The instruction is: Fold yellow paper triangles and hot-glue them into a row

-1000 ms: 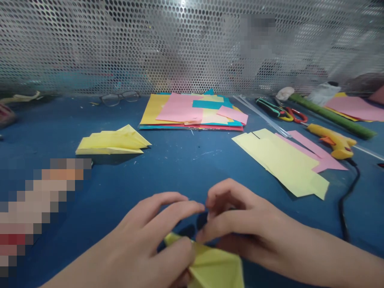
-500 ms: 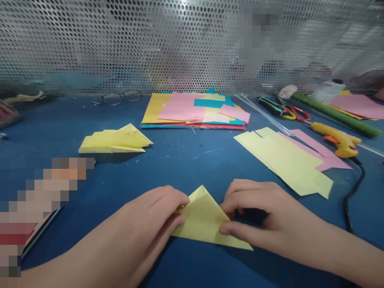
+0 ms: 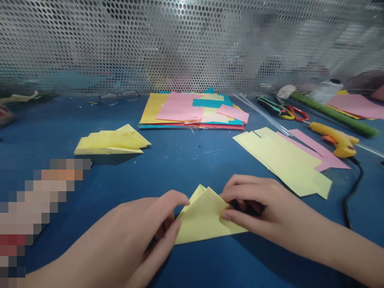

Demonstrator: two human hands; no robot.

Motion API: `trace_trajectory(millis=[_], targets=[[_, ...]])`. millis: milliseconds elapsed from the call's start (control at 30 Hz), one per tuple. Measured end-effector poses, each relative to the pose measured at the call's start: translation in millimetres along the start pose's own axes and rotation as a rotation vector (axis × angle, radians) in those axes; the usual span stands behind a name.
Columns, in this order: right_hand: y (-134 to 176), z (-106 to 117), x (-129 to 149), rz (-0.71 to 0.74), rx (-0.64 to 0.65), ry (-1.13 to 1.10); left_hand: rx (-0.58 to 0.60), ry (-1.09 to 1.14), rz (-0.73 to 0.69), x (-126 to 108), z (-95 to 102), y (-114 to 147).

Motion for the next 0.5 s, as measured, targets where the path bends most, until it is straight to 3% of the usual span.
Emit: trace_trajectory(millis=[267, 500], targets=[[-1, 0, -3, 0.045, -0.056, 0.059, 0.036, -0.185, -0.176, -12, -12.1, 6], [-1, 3, -2, 0.06, -0.106, 0.075, -0.082, -0.378, -0.338, -27, -16.6, 18]])
Point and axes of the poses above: each hand's wrist, its own y-axis away from the middle knuckle, its own z-axis out of the back of the hand, x = y × z, the point moved 9 cm from there along -y, towards the middle knuckle, and after that the axes turned 14 degrees about z, right-handed, at the moved point
